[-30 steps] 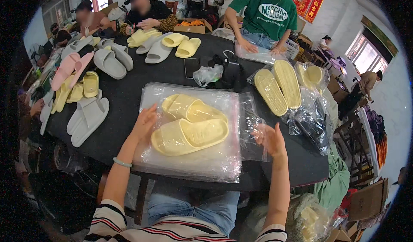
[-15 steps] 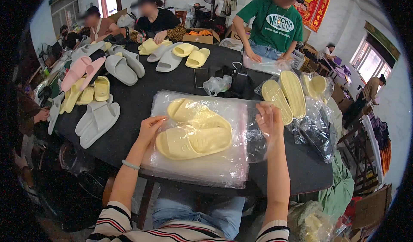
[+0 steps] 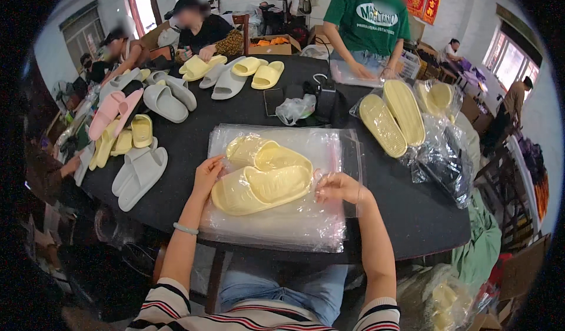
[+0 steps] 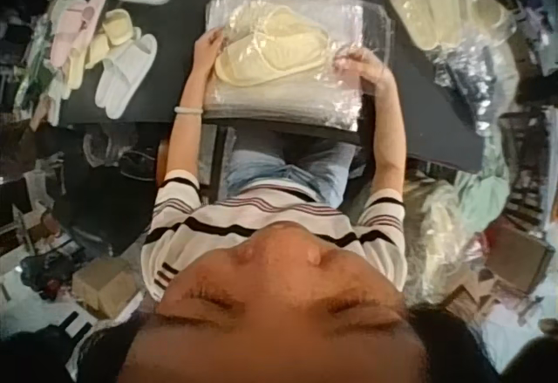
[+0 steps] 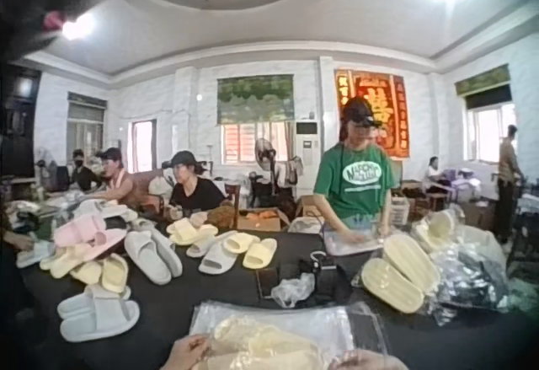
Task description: The person sits at a table in a workshop and packs pairs of plastic slippers into clear plastic bags. They pick up slippers of various colors, including white, yellow, and black, place them into bags, and set the packaged pairs aside. The process is repetitive, involving picking, placing, and bagging the footwear.
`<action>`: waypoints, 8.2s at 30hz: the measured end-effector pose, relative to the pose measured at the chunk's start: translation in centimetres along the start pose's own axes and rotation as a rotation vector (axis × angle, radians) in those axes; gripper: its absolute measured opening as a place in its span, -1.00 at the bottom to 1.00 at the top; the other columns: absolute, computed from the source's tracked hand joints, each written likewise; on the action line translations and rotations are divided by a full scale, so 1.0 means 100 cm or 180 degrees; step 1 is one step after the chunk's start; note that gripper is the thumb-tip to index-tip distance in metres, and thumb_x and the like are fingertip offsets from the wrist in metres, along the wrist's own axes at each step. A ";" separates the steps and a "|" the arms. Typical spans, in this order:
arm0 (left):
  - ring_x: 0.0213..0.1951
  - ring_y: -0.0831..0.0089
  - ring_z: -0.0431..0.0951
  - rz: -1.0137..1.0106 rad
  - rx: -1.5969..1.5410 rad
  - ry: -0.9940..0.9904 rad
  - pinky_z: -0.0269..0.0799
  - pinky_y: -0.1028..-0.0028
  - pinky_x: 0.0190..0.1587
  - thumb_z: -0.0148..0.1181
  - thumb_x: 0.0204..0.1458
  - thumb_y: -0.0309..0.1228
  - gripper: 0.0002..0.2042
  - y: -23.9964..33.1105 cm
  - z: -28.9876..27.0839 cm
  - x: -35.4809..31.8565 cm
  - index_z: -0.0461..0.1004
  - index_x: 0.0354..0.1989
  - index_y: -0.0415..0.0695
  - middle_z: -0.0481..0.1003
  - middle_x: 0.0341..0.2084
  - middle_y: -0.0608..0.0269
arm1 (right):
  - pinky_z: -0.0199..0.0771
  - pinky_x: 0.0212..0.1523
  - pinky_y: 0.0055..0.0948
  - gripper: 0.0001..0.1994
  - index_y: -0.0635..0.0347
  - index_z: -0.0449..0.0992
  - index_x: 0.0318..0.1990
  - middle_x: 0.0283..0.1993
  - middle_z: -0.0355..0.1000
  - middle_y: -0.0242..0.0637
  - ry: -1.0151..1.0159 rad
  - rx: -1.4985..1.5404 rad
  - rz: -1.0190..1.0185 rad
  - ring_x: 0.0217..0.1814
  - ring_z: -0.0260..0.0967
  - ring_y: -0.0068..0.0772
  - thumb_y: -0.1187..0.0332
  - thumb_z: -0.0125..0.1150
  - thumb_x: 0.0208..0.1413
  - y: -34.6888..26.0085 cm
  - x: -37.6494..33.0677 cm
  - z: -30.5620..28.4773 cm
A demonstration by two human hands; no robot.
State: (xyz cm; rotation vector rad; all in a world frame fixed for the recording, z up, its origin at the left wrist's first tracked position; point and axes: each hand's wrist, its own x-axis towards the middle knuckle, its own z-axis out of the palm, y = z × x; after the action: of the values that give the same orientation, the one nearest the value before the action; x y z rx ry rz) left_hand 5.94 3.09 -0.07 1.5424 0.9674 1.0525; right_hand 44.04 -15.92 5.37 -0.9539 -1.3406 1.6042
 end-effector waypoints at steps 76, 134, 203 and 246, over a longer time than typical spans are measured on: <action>-0.38 0.70 0.38 0.0553 0.0693 0.0047 0.32 0.66 -0.31 0.07 0.15 -0.55 -0.78 -0.003 0.002 -0.006 0.50 -0.04 -0.19 0.45 -0.40 0.41 | 0.50 -0.12 -0.51 -0.40 0.06 0.32 0.01 0.00 0.28 -0.40 0.1252 -0.0341 0.0227 -0.05 0.37 -0.40 0.62 0.41 -0.26 -0.006 -0.004 0.016; 0.36 -0.13 -0.06 0.1284 0.4142 -0.1021 -0.34 -0.25 0.28 0.11 -0.05 0.22 -0.13 0.043 0.047 -0.049 0.06 0.37 -0.05 0.02 0.33 -0.13 | 0.40 0.16 -0.30 -0.45 0.12 0.17 0.24 0.21 0.23 -0.11 0.2435 0.1759 -0.2240 0.17 0.33 -0.22 0.51 0.12 0.05 -0.041 -0.055 -0.037; -0.22 0.13 0.55 0.1285 0.4165 0.0741 0.45 0.19 -0.13 0.27 -0.23 -0.45 -0.68 0.241 -0.134 0.199 0.56 -0.18 -0.09 0.55 -0.28 0.09 | 0.41 -0.02 -0.23 -0.66 0.19 0.52 -0.16 -0.11 0.51 -0.17 0.1490 -0.3355 -0.1031 -0.12 0.42 -0.09 0.59 0.15 -0.21 0.011 0.006 0.013; 0.42 0.14 -0.19 0.0427 0.2131 -0.0982 -0.23 0.22 0.39 -0.06 0.22 -0.06 -0.28 0.006 -0.024 0.013 -0.16 0.40 -0.23 -0.17 0.40 -0.08 | -0.32 0.45 -0.30 -0.20 0.33 -0.22 0.41 0.50 -0.31 0.02 0.2732 -0.0639 -0.0376 0.54 -0.37 -0.14 -0.03 -0.06 0.25 0.033 0.016 -0.022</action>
State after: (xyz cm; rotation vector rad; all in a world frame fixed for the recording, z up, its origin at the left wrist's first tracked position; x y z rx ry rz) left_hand 4.11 4.90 1.02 2.2636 1.0621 0.5624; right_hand 45.10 -13.98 1.76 -1.4328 -0.9172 0.7977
